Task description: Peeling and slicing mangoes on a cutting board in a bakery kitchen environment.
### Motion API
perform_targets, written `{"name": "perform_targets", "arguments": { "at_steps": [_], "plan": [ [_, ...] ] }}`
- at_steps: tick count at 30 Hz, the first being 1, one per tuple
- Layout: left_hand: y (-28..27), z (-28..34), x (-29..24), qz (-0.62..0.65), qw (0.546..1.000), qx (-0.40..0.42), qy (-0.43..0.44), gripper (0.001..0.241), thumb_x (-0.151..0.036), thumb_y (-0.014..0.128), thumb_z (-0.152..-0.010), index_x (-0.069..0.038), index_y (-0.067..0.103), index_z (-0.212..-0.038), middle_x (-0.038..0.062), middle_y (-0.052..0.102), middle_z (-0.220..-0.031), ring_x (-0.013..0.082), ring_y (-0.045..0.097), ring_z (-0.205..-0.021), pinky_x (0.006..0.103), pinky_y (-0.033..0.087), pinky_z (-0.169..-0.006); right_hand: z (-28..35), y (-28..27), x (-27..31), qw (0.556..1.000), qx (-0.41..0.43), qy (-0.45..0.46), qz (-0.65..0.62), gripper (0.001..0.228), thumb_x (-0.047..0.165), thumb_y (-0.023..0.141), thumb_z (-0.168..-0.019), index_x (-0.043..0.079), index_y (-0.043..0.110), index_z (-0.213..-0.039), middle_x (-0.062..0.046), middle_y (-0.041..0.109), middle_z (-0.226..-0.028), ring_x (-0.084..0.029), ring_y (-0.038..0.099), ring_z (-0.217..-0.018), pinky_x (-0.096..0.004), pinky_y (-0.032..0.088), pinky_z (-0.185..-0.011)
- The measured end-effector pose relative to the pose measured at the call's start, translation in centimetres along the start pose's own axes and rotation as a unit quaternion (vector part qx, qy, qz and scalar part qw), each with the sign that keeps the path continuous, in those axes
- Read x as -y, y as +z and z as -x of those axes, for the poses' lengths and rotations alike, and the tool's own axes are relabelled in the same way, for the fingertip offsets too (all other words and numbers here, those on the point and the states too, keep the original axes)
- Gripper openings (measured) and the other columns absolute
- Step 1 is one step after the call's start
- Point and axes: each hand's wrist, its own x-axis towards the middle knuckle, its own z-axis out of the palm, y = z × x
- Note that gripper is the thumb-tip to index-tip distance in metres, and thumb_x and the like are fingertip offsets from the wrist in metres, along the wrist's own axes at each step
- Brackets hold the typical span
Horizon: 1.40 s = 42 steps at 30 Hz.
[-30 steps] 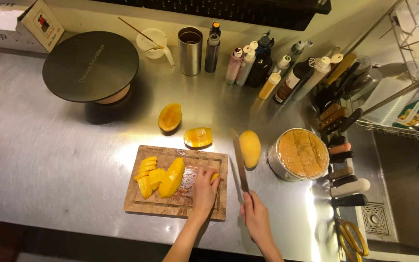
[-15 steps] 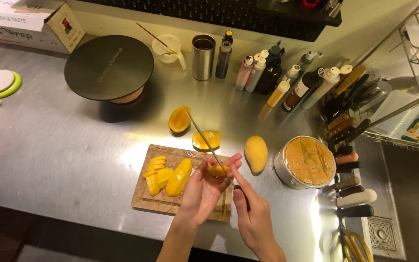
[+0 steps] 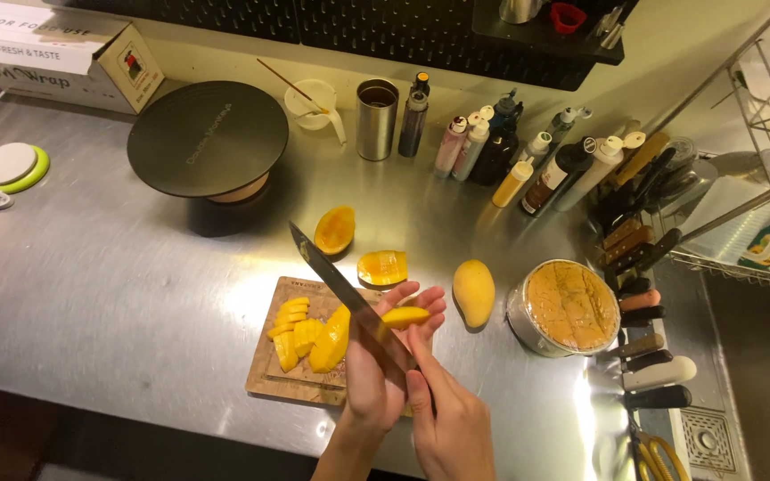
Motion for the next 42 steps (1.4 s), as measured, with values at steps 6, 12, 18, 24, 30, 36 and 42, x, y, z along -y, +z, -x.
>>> {"name": "perform_targets", "arguments": {
  "at_steps": [6,12,18,24,30,36,42],
  "plan": [
    [0.7,0.7,0.1,-0.043,0.991,0.051,0.112,0.093,-0.069,0.017,-0.104,0.01,0.045,-0.144,0.021,0.059,-0.129,0.0292,0.059,-0.12,0.0448,0.042,-0.114,-0.4,-0.4,1.1,1.0,0.007,-0.012,0.001,0.047,0.031,0.052,-0.1,0.02,0.059,-0.145,-0.012,0.078,-0.11,-0.03,0.078,-0.091,-0.037,0.058,-0.074],
    [1.2,1.6,0.0,-0.026,0.99,0.055,0.129,0.101,-0.073,0.016,-0.1,0.011,0.04,-0.15,0.018,0.056,-0.131,0.0298,0.053,-0.127,0.0457,0.034,-0.121,-0.7,-0.3,0.9,0.999,0.012,-0.033,0.015,0.047,0.032,0.055,-0.099,0.018,0.059,-0.144,-0.01,0.078,-0.108,-0.031,0.077,-0.087,-0.036,0.058,-0.071],
    [1.4,2.0,-0.2,0.032,0.991,0.049,0.117,0.102,-0.074,0.018,-0.1,0.012,0.036,-0.154,0.019,0.053,-0.136,0.0312,0.047,-0.132,0.0446,0.029,-0.121,-0.9,-0.2,0.9,0.996,-0.025,-0.074,0.046,0.046,0.032,0.059,-0.098,0.018,0.062,-0.142,-0.008,0.076,-0.098,-0.03,0.073,-0.078,-0.037,0.055,-0.063],
    [0.9,1.9,0.0,0.046,0.993,0.042,0.096,0.102,-0.073,0.02,-0.1,0.013,0.031,-0.154,0.019,0.05,-0.143,0.0308,0.043,-0.14,0.0432,0.025,-0.125,-1.6,-0.8,1.2,0.982,-0.061,-0.1,0.15,0.051,0.035,0.064,-0.094,0.021,0.061,-0.142,-0.005,0.061,-0.072,-0.025,0.064,-0.062,-0.04,0.048,-0.054],
    [0.5,1.4,0.8,0.028,0.998,-0.002,0.064,0.096,-0.069,0.019,-0.097,0.008,0.03,-0.153,0.019,0.049,-0.152,0.028,0.043,-0.144,0.0425,0.026,-0.122,-2.6,-0.6,-0.9,0.967,-0.076,-0.117,0.215,0.053,0.036,0.065,-0.092,0.025,0.059,-0.144,-0.004,0.058,-0.074,-0.023,0.062,-0.063,-0.039,0.048,-0.056],
    [-10.2,-3.2,5.1,-0.042,0.991,-0.115,0.057,0.07,-0.051,0.023,-0.108,0.004,0.039,-0.148,0.024,0.051,-0.148,0.0337,0.045,-0.14,0.0463,0.031,-0.121,-3.5,1.2,-5.4,0.964,-0.063,-0.103,0.238,0.055,0.034,0.063,-0.095,0.028,0.055,-0.148,-0.004,0.057,-0.075,-0.023,0.06,-0.063,-0.039,0.049,-0.057],
    [-19.0,-6.8,7.2,-0.608,0.758,-0.127,0.2,0.053,-0.032,0.032,-0.11,0.001,0.044,-0.149,0.017,0.047,-0.152,0.0253,0.043,-0.138,0.0369,0.029,-0.116,-4.4,-0.5,-6.6,0.953,-0.08,-0.101,0.274,0.051,0.035,0.062,-0.097,0.034,0.054,-0.147,-0.004,0.058,-0.078,-0.022,0.06,-0.065,-0.039,0.048,-0.058]
  ]
}}
